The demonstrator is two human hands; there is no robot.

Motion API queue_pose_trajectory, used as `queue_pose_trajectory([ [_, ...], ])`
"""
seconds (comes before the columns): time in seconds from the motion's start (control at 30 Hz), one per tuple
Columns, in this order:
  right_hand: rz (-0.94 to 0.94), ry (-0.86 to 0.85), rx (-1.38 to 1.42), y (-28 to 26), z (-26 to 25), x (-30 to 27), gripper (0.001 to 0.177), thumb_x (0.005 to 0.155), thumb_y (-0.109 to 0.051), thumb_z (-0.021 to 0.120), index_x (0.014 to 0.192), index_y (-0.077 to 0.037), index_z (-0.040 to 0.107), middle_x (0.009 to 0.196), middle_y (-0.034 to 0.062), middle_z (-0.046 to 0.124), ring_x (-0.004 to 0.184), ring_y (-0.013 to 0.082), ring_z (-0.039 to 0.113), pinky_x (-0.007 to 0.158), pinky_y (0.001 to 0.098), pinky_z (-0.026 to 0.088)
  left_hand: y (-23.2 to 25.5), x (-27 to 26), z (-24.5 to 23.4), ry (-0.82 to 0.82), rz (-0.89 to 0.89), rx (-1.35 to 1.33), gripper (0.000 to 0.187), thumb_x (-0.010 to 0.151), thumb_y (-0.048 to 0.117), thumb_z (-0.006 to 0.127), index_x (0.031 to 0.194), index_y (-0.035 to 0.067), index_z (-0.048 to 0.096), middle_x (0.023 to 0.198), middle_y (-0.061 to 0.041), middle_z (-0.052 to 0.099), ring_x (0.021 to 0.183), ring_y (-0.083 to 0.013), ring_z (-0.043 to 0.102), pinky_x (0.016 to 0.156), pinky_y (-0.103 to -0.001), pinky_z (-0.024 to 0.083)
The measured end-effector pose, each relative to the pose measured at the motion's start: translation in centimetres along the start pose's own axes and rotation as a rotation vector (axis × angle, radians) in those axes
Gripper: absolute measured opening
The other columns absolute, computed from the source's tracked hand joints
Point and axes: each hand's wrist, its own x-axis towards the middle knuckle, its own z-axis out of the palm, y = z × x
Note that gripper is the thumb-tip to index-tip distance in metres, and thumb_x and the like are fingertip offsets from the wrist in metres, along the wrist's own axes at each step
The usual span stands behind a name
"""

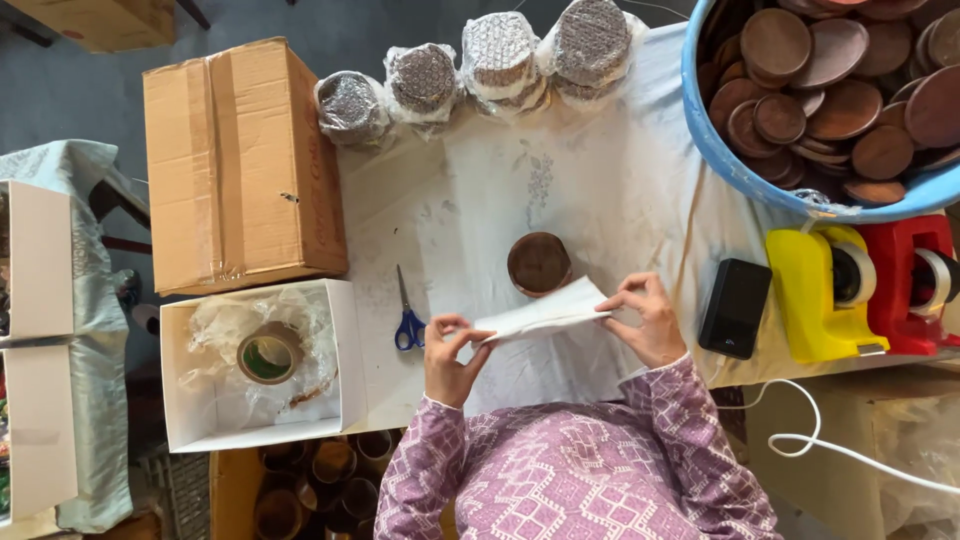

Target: The recorder is wiping clay bowls with a cloth and organizing them on a workspace.

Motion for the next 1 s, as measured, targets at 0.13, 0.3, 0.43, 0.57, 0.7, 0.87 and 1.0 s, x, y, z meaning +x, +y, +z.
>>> queue_pose_trajectory([
  [0.13,-0.144,-0.022,0.299,2.4,0.5,0.5,0.021,0.069,-0.004,0.087,0.081,-0.01,0.071,0.124,0.0144,0.066,0.122,0.0279,0.058,0.103,0.0402,0.045,-3.9,-1.0,1.1,-0.2,0.023,-0.468,0.017,0.081,0.009,0.079,0.08,0.005,0.063,0.12,-0.018,0.064,0.118,-0.0304,0.058,0.1,-0.042,0.044],
  [0.3,0.413,-0.248,0.781,10.5,6.4,-1.0,0.018,0.091,-0.007,0.082,0.093,-0.001,0.065,0.092,0.0094,0.069,0.084,0.0134,0.065,0.076,0.0295,0.053,-15.4,-8.0,8.5,-0.406,-0.728,-0.882,0.026,0.107,0.021,0.076,0.104,0.003,0.058,0.095,-0.011,0.061,0.079,-0.0168,0.053,0.067,-0.028,0.041],
  [0.43,0.523,-0.099,0.557,-0.1,5.5,-0.9,0.017,0.091,-0.011,0.079,0.092,-0.003,0.063,0.089,0.0163,0.075,0.068,0.012,0.069,0.06,0.0284,0.057,-11.6,-6.8,9.9,-0.228,-0.719,-0.716,0.023,0.105,0.022,0.072,0.108,0.002,0.06,0.103,-0.019,0.07,0.086,-0.0134,0.061,0.073,-0.024,0.052],
  [0.57,0.022,-0.011,0.289,-6.2,6.5,-2.5,0.017,0.086,-0.012,0.077,0.097,-0.006,0.067,0.104,0.0109,0.08,0.073,0.0109,0.071,0.06,0.0261,0.059,-4.2,-4.6,9.3,-0.214,-0.778,-0.858,0.024,0.095,0.022,0.067,0.102,0.003,0.054,0.137,-0.008,0.063,0.088,-0.0126,0.07,0.07,-0.028,0.062],
  [0.7,0.083,-0.031,0.346,-4.1,6.7,-2.1,0.015,0.088,-0.011,0.079,0.098,-0.007,0.068,0.094,0.0061,0.079,0.074,0.0051,0.074,0.065,0.0215,0.06,-0.9,-3.3,7.3,-0.184,-0.677,-0.73,0.021,0.097,0.021,0.064,0.099,0.003,0.053,0.137,-0.01,0.067,0.086,-0.0149,0.072,0.071,-0.029,0.061],
  [0.87,0.328,-0.083,0.836,4.0,4.5,-0.9,0.014,0.088,-0.004,0.077,0.092,-0.005,0.063,0.083,0.002,0.071,0.071,0.0057,0.062,0.062,0.0204,0.049,-13.2,-7.8,8.2,-0.205,-0.563,-0.894,0.023,0.107,0.014,0.072,0.099,-0.002,0.057,0.115,-0.022,0.072,0.102,-0.0192,0.066,0.092,-0.032,0.055],
  [1.0,0.147,-0.216,0.771,3.5,2.9,0.1,0.015,0.086,-0.005,0.077,0.093,-0.006,0.064,0.084,-0.0016,0.067,0.078,0.003,0.061,0.069,0.0191,0.05,-2.8,-0.4,0.3,-0.45,-0.592,-0.68,0.046,0.085,0.024,0.078,0.124,0.01,0.058,0.123,-0.009,0.072,0.113,-0.0191,0.071,0.1,-0.036,0.059],
])
